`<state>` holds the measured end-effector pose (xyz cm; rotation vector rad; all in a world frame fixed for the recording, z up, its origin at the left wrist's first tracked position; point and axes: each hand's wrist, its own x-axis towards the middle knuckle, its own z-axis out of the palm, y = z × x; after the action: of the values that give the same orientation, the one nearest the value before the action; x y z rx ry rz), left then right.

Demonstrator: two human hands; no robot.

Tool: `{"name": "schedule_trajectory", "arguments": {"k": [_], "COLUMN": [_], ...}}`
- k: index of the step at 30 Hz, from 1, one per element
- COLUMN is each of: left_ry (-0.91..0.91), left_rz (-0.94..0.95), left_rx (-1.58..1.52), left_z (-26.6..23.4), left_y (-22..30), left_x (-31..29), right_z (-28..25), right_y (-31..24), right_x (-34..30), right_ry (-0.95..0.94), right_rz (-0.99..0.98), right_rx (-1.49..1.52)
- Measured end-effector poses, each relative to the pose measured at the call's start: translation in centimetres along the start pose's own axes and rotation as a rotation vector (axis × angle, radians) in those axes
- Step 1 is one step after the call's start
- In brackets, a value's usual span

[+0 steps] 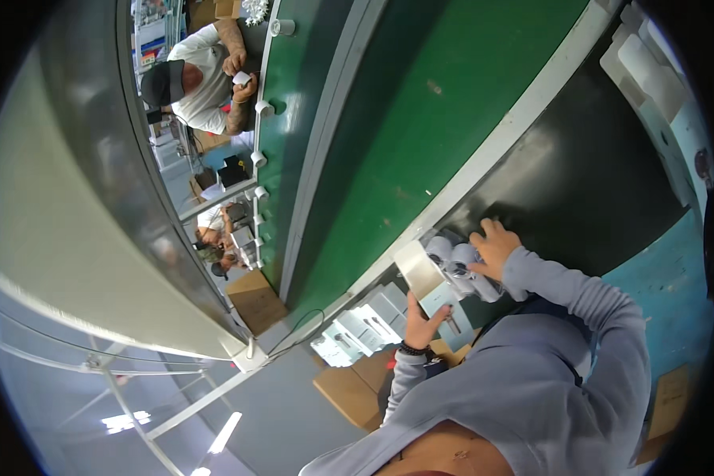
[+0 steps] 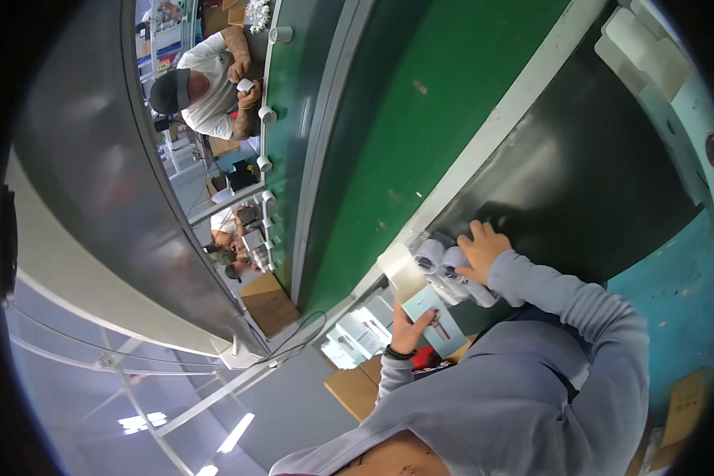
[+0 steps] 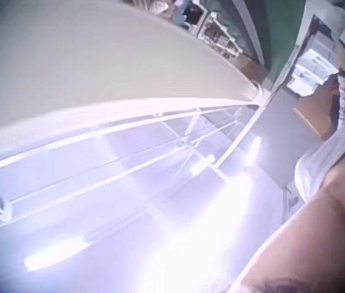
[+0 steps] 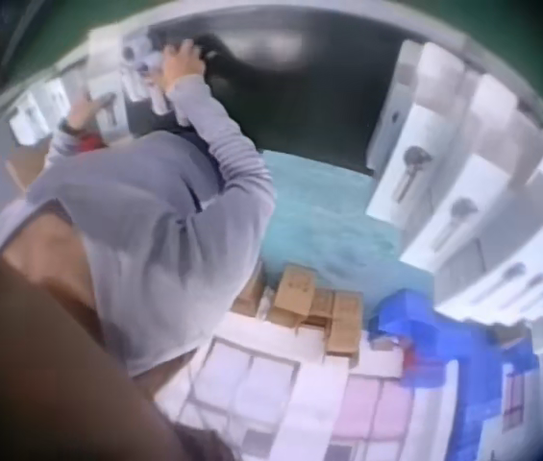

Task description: Packing individual handheld fans into their respective retail boxes on an assembly line.

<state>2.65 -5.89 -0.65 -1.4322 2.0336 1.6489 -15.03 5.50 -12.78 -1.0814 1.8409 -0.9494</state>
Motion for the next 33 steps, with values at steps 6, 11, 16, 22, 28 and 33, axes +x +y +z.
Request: {"name": "schedule_trajectory", "arguments": {"k": [6,11,16,22,28,33], "left_ry": [-0.075,-0.102,-0.118,-0.168,-0.154,-0.207], "left_rz": [-0.022,-0.019,-0.058,-0.106,-0.112,-0.09], "left_rx": [-0.004,0.039,0.02,0.035,0.035,0.054], "left_z": [0.1,0.4,1.1,2.0,2.4,2.4], "left_y": [1.0,1.3,1.4,1.9,2.2,1.8], "left_x": [1.1,1.5,1.5,1.8,2.0,2.2], "right_z": [1.1,1.3,2.6,2.0,0.3,1.8], "right_y": [1.0,0.2,1.2,2.0,3.1,4.0], "right_x": [1.2,-0.4,-0.7,-0.2,0.0,-1.0], "right_ry": [-0.175,-0.03,0.048,-0.005,-0.177,0.05], "right_rz": [0.122,0.091,0.027,0.069,0.151,0.057], "right_rx": [0.029,-0.03,-0.059,-0.048,0.081,0.146]}}
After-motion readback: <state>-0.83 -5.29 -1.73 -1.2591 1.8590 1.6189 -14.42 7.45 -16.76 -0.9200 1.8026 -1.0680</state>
